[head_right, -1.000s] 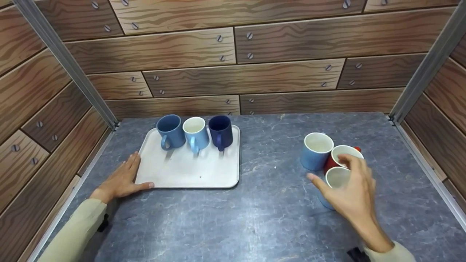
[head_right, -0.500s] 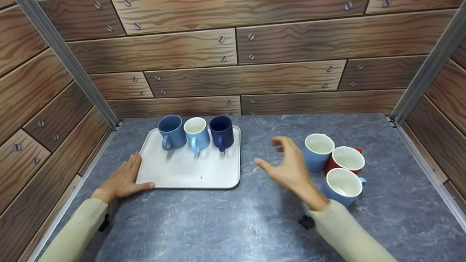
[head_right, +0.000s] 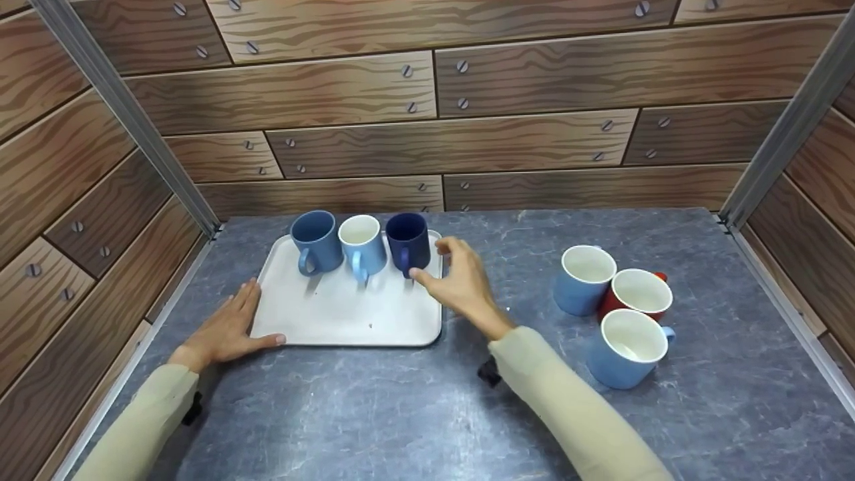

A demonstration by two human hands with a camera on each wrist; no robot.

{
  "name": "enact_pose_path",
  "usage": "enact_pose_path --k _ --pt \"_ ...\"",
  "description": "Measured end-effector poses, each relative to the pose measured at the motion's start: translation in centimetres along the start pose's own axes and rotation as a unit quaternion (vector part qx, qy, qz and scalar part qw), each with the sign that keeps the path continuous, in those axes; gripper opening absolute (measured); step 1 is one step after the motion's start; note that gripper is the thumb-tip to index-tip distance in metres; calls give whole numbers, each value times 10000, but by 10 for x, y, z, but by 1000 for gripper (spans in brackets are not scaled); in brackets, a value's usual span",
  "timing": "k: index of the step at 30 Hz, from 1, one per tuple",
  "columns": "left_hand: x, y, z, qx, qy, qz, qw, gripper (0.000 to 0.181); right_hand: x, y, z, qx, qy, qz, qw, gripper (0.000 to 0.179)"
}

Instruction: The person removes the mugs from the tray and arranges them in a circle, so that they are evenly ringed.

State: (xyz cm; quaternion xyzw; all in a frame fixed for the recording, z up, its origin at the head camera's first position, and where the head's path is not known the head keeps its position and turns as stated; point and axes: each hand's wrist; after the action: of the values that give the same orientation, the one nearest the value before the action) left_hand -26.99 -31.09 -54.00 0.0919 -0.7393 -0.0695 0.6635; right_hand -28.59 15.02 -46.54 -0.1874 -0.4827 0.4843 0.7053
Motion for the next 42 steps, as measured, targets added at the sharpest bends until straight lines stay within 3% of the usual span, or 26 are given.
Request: enact_pose_path --k 10,19,32,42 --pt "1 0 0 -43 5 4 10000 140 -45 11 14 -427 371 -51 9984 57" --pt "4 1 1 -3 -20 42 10000 140 -70 17 17 -458 501 -88 9977 52" --pt "-1 1 1 -1 -45 51 10000 140 -83 22 19 -544 899 -49 9945 35" --pt "1 3 0 17 23 81 10000 139 -78 24 18 -179 972 -301 9946 32"
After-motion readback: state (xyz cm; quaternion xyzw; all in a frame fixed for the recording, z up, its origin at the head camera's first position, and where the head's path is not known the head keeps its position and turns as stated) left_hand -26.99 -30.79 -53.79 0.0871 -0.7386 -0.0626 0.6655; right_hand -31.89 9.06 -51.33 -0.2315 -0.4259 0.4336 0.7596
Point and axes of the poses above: each hand's wrist, its own z-axis towards the middle knuckle, its own x-axis out of the back of the hand, y = z × x, and after that the axes turned 14 degrees about x, right-handed
